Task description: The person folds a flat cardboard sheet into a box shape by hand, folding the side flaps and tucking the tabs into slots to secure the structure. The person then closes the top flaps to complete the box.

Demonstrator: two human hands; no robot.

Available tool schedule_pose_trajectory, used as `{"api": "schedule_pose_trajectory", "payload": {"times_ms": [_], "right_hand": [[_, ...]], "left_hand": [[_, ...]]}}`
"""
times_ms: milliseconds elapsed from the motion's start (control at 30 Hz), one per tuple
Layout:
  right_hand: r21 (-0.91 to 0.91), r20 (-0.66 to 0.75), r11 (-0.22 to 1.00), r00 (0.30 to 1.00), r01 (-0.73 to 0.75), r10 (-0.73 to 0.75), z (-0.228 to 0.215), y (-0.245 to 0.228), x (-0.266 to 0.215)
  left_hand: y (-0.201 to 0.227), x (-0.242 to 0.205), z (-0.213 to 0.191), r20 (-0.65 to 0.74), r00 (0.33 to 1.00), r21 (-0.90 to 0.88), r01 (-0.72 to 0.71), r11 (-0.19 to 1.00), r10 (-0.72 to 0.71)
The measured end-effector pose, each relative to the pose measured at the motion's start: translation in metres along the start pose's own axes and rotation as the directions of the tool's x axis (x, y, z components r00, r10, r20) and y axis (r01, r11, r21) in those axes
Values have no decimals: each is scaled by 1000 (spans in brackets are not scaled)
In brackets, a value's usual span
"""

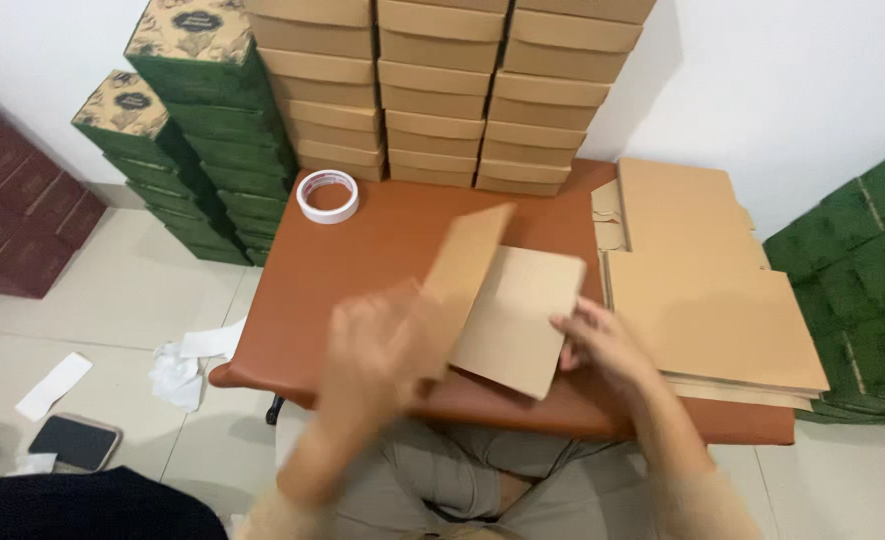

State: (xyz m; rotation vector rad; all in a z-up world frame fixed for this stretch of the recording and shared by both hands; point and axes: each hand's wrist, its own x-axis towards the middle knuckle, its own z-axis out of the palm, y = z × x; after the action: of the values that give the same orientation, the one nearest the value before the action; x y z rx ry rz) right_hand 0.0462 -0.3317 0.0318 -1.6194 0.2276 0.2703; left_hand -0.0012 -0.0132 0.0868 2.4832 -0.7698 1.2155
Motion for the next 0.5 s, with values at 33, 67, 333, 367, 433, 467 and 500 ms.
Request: {"api": "schedule_pose_trajectory", "payload": {"times_ms": [33,67,333,367,433,467,500], "right_hand": [[1,-7,1000,1000,4,-4,2,10,-11],[147,-23,985,995,-88,93,5,23,-24],[497,85,858,991,-129,100,64,84,-85],[224,300,967,953,-120,49,61,67,-96],[-51,514,998,857,-27,49,59,40,-111],[-237,356,894,890,381,-285,59,32,-118],[-462,253,602,747,651,-614,58,23,-124]], "left_hand": [[19,-3,-8,-5,1000,-4,-5,1000,5],[39,-7,-17,109,985,-286,-98,953,134],[54,-85,70,367,914,-357,-33,933,173],[49,-87,68,340,933,-362,13,932,119],[39,-87,66,310,949,-358,55,932,63],[37,-86,65,295,954,-370,60,927,56],[36,-85,65,280,959,-383,64,922,49]]}}
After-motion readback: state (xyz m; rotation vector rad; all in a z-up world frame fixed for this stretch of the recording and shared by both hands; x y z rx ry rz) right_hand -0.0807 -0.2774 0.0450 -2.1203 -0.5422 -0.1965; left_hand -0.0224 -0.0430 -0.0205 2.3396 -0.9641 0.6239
